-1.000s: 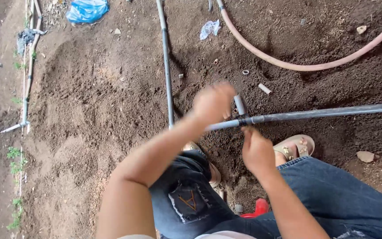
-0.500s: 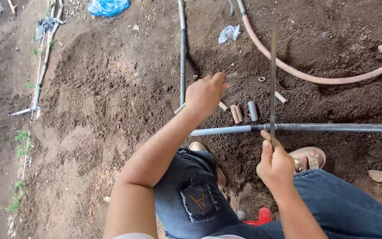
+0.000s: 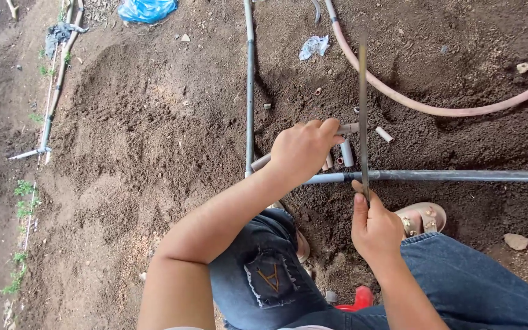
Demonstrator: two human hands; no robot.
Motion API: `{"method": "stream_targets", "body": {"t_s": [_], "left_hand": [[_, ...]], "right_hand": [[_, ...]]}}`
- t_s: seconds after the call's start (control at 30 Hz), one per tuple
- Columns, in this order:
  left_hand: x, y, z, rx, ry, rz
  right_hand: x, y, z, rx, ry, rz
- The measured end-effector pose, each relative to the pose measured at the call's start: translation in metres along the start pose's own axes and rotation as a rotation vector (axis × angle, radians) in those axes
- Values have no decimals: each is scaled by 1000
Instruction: The person sits on a small stool and uses a metal file to smooth the edges of small PVC pipe pieces. They then assemble the pipes by inserting them into connectors and joining sections together on the ground.
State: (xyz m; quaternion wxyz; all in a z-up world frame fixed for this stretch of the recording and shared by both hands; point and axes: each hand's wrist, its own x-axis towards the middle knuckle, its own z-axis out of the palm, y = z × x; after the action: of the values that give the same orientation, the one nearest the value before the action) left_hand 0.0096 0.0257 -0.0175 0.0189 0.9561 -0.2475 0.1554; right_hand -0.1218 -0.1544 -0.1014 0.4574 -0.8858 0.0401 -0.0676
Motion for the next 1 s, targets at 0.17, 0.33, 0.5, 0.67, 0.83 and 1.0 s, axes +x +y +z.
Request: {"method": "stream_targets", "body": {"t_s": [0.17,0.33,0.5,0.67,0.83,1.0], "left_hand": [[-2,5,6,31,13,24],[0,2,13,20,15,15],[0,3,4,53,-52,11],[-18,38,21,-12,-252,82],[-3,37,21,-67,-292,152],[6,42,16,-56,-491,103]], "right_hand": [[-1,7,5,-82,-2,22],[-6,2,6,-153,36,34],[-6,5,7,-181,-1,62],[20,23,19,-217,15,48],[45,24,21,-212,91,-19],[40,24,18,-181,30,27]]}}
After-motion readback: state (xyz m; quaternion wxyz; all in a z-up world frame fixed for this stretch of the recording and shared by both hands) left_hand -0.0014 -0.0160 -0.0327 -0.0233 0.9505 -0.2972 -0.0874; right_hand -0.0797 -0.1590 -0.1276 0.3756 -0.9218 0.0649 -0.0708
